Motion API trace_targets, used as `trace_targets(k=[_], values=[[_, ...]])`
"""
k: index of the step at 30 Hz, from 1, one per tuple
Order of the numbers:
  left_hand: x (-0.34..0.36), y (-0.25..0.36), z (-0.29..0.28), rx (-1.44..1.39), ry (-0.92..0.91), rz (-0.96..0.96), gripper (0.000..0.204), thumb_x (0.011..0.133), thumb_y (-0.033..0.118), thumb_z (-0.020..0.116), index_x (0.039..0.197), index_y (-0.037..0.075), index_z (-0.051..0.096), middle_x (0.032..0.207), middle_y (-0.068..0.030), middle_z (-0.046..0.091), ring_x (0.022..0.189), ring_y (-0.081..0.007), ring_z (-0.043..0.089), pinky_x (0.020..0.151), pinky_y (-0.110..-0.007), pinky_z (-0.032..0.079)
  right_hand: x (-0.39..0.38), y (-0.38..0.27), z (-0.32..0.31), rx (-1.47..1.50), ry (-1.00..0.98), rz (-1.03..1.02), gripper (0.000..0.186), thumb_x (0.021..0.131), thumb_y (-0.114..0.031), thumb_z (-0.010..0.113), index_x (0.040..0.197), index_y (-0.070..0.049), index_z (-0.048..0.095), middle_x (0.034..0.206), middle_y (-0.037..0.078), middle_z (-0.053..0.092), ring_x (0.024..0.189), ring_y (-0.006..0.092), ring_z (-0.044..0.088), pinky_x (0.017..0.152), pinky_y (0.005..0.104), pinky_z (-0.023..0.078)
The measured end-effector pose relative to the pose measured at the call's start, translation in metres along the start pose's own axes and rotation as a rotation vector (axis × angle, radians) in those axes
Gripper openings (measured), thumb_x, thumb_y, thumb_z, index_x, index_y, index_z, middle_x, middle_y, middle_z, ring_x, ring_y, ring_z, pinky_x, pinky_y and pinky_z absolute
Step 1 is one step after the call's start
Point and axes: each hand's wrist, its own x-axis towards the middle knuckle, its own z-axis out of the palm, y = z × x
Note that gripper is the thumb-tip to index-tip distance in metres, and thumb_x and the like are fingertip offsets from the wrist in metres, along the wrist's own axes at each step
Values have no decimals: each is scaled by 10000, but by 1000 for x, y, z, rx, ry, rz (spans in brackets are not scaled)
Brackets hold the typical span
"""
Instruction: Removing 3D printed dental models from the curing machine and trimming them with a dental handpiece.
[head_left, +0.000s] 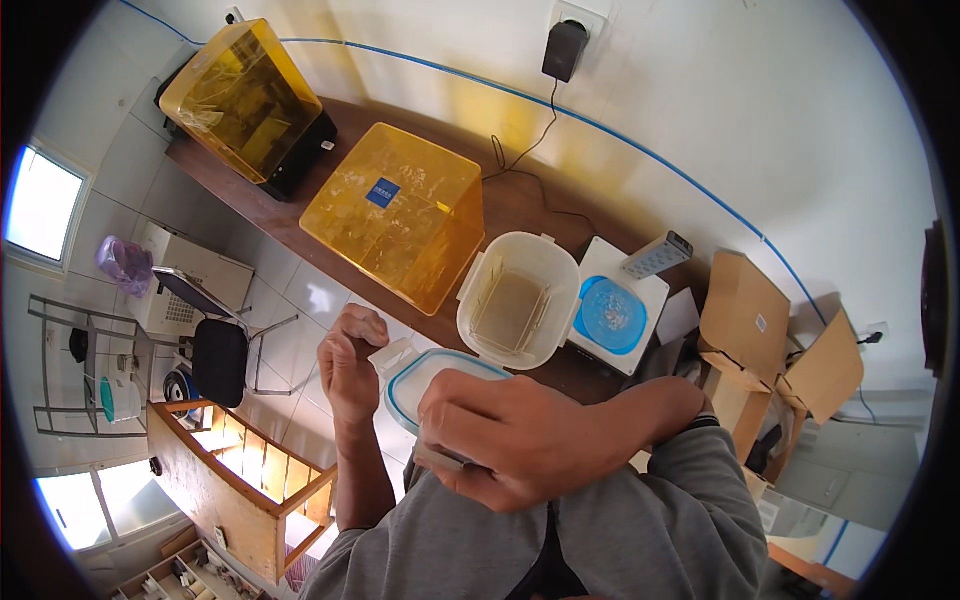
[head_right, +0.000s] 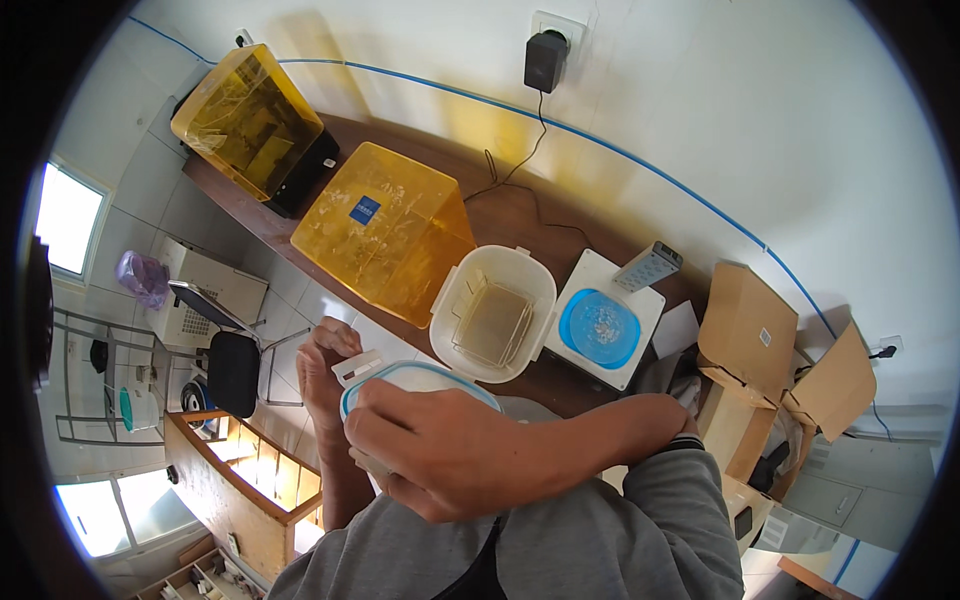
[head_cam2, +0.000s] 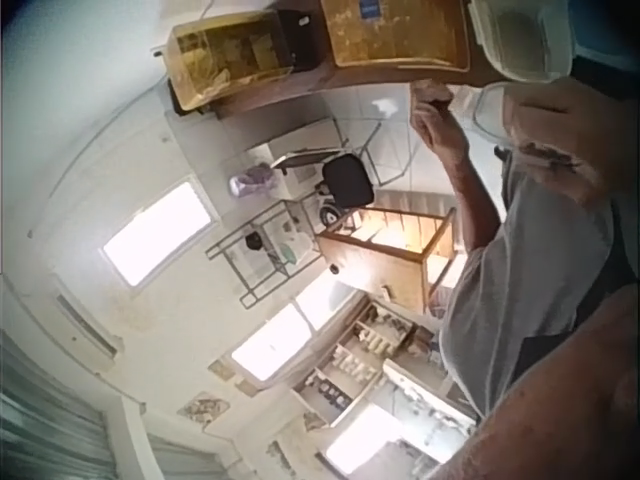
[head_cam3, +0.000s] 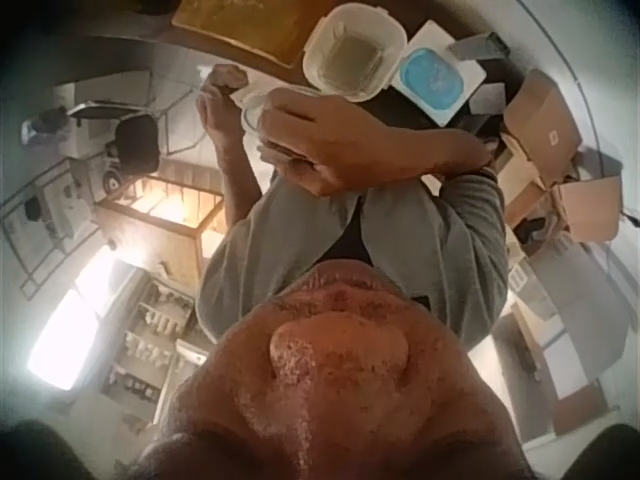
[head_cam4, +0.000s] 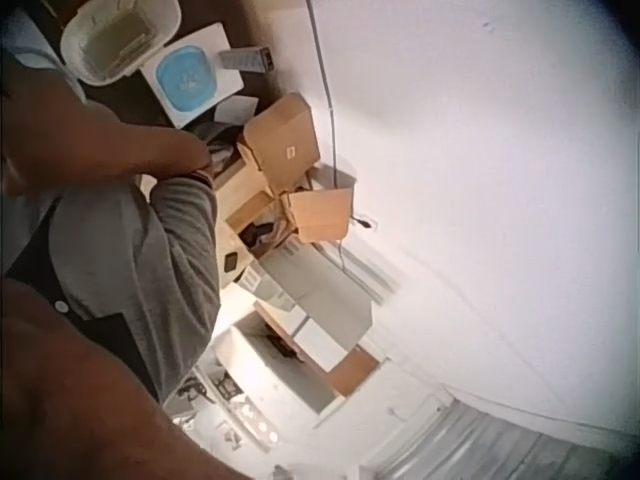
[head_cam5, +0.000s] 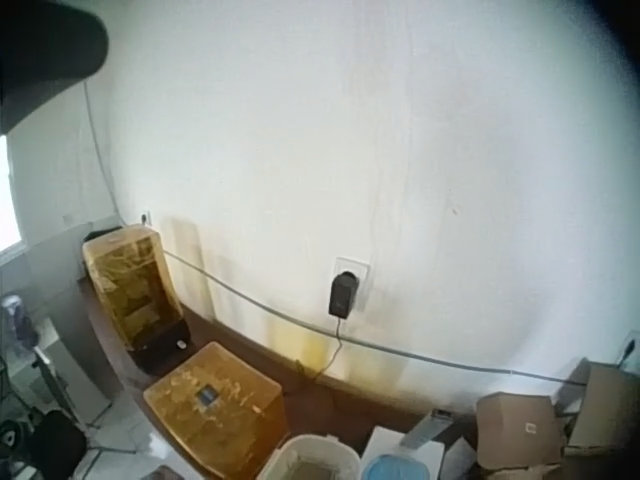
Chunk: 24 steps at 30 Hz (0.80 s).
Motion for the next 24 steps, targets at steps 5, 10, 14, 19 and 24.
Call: trace_targets(k=[5, 10, 14, 19, 24], values=[[10, 9, -3, -16, 40, -32, 426, 1106, 381, 543, 950, -1, 645, 977, -82, 581, 848, -151, 537, 750, -266, 428, -8, 1, -16, -72, 20, -27, 228, 865, -71, 774, 948, 6, 576, 928, 118, 599, 772, 239, 666, 606, 368, 574], [66, 36, 35, 763, -337, 5, 103, 929, 85, 733, 1002, 23, 696, 932, -91, 641, 815, -192, 613, 720, -299, 474, -27, 5, 12, 78, -247, -235, 141, 885, -59, 702, 987, -5, 620, 967, 97, 618, 786, 231, 679, 590, 352, 586], [85, 24, 104, 1209, -700, 382, 324, 864, 329, 831, 1002, 47, 750, 1130, -133, 616, 1110, -343, 560, 902, -442, 461, -31, 9, 17, -35, -237, -219, 162, 874, -69, 716, 1008, -20, 639, 984, 87, 624, 790, 224, 682, 585, 347, 580], [76, -6, 128, 1346, -737, 389, 474, 850, 474, 814, 1013, 31, 772, 1189, -144, 597, 1249, -380, 467, 1010, -511, 367, -53, 4, 11, -7, -150, -119, 194, 872, -83, 760, 966, -33, 598, 981, 93, 614, 720, 239, 662, 595, 355, 575], [58, -26, 127, 1367, -805, 318, 530, 882, 527, 762, 1027, 18, 784, 1085, -209, 680, 1261, -400, 461, 1049, -576, 296, -69, 5, 8, 53, -95, -57, 293, 834, -97, 734, 1064, -12, 573, 1013, 118, 580, 805, 291, 668, 636, 393, 558]])
